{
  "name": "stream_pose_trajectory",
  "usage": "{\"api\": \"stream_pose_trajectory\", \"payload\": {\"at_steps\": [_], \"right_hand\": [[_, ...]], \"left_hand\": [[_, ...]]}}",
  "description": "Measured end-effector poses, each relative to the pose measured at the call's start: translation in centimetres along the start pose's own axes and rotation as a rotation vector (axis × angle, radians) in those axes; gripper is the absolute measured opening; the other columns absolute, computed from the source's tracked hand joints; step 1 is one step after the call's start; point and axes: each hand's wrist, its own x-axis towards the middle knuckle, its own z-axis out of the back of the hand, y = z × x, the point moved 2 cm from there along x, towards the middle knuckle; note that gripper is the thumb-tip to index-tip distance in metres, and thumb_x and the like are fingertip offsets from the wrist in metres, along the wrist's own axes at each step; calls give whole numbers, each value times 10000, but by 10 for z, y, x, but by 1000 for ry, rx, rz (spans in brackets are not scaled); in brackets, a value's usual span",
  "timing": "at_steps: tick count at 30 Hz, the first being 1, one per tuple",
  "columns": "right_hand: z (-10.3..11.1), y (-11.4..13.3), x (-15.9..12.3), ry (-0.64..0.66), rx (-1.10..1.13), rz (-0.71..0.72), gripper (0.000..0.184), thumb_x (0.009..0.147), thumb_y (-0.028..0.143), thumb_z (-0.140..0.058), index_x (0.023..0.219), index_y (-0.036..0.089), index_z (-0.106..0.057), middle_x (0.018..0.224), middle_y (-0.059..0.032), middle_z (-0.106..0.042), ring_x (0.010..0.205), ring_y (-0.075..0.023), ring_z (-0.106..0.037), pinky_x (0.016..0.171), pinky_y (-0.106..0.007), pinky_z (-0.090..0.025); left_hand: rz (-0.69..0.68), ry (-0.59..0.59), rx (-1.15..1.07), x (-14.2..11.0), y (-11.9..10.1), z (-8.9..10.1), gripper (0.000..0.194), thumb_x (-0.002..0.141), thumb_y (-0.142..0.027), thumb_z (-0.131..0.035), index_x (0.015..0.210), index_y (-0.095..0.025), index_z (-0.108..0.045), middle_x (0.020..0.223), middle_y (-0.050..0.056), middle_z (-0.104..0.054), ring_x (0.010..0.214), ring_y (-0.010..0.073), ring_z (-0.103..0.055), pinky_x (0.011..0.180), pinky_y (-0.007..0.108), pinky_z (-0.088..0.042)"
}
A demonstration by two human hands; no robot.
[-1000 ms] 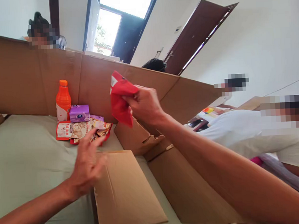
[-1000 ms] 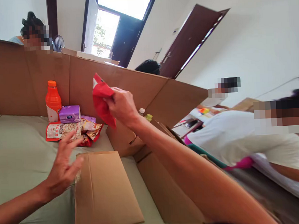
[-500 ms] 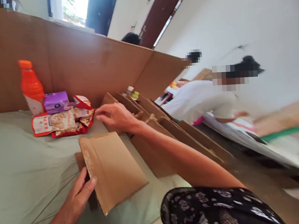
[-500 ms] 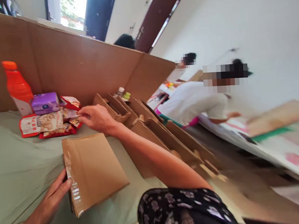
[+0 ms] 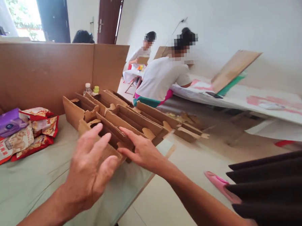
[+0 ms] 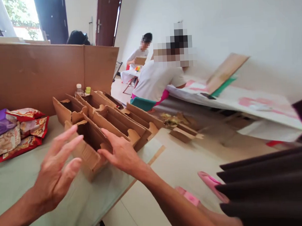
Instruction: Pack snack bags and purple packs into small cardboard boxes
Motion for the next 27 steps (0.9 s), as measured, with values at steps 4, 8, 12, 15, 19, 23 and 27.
{"api": "stream_pose_trajectory", "payload": {"at_steps": [4,8,12,15,19,23,27], "right_hand": [[-1,-18,9,-96,-140,-50,392,969,182,-473,1321,198,-647,1255,-92,-735,1086,-256,-730,929,-389,-586],[22,-12,11,-160,-241,17,295,962,309,-582,1203,203,-715,1154,-93,-762,951,-255,-742,786,-354,-583],[67,-27,52,-341,-197,-38,250,978,332,-569,1067,193,-756,1058,-72,-773,919,-219,-723,815,-315,-547],[76,-60,120,-138,-164,-271,318,1016,180,-448,1169,177,-726,1141,-72,-757,976,-183,-713,829,-269,-539],[50,-102,204,84,-243,-490,250,1010,170,-538,1207,152,-692,1222,-116,-709,1058,-209,-690,884,-301,-546],[15,-132,238,220,-284,-567,345,978,384,-659,1240,161,-643,1248,-80,-650,1064,-240,-664,892,-425,-586],[4,-160,242,292,-340,-615,331,989,366,-646,1248,160,-635,1236,-84,-650,1035,-223,-668,870,-407,-593]], "left_hand": [[75,-137,215,-19,35,-8,428,1028,-403,-467,1421,-245,-534,1569,115,-444,1445,292,-433,1180,556,-383],[313,-72,43,-36,97,-46,618,987,-550,-480,1496,-204,-434,1593,161,-398,1481,334,-378,1200,617,-329],[376,-167,-101,-38,136,-73,694,992,-607,-408,1536,-180,-344,1565,183,-422,1431,326,-436,1196,605,-335],[410,-266,-130,-34,157,-85,705,1001,-633,-347,1532,-170,-332,1576,192,-393,1445,331,-407,1216,593,-301],[471,-347,-172,-40,176,-105,702,1005,-638,-326,1535,-179,-334,1580,191,-389,1482,342,-360,1240,582,-254],[487,-313,-209,-57,183,-127,671,1009,-602,-366,1530,-179,-357,1564,198,-426,1446,355,-422,1202,603,-323],[478,-275,-215,-68,182,-137,639,1009,-559,-417,1517,-173,-386,1557,190,-443,1447,341,-419,1215,603,-310]]}}
